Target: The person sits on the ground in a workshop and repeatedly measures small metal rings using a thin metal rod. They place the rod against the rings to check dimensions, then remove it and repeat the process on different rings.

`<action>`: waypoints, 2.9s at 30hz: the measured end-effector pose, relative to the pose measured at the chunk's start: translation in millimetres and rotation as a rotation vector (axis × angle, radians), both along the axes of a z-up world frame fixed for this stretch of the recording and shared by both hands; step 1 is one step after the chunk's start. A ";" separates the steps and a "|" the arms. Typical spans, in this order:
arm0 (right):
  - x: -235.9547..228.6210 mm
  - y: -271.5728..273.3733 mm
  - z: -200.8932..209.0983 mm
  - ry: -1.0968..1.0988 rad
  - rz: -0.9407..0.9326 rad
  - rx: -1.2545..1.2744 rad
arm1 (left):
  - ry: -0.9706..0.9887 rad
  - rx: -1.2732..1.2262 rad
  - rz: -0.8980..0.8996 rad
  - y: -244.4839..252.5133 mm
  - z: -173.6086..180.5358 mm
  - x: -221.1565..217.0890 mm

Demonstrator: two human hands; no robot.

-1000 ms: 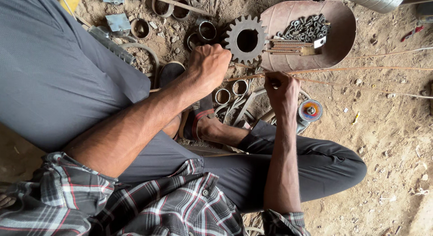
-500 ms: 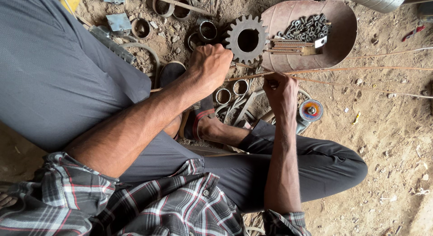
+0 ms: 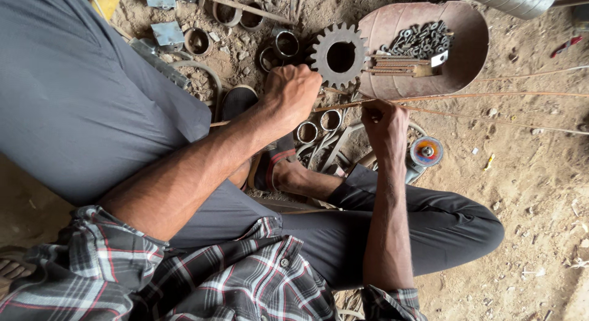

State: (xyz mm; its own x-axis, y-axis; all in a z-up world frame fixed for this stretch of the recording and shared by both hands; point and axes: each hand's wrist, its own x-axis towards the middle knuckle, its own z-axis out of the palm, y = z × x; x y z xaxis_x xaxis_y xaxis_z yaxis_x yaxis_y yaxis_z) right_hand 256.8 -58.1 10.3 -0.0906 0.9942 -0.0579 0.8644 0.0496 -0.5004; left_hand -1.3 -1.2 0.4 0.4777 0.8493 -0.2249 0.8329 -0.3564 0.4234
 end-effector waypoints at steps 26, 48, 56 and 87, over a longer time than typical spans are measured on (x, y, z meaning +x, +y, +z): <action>8.1 -7.4 -4.3 -0.092 0.020 -0.061 | 0.003 0.037 -0.032 3.1 7.2 -1.7; 29.6 -0.6 26.3 0.218 -0.252 0.019 | 0.393 -0.464 -0.015 9.6 -29.5 -15.2; 34.0 -5.0 34.7 0.238 -0.267 0.074 | 0.382 -0.505 0.071 8.3 -39.1 -28.9; 20.5 -7.6 74.7 0.218 -0.267 0.253 | 0.527 -0.498 -0.052 0.9 8.7 -27.3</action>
State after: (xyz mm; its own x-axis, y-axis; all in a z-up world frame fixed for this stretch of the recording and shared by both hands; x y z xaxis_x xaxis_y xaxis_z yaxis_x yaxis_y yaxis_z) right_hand 277.2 -65.7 85.0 0.1887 0.9649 0.1828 0.7387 -0.0168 -0.6738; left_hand -28.6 -0.4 9.1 0.2359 0.5657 -0.7901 0.9583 -0.2706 0.0924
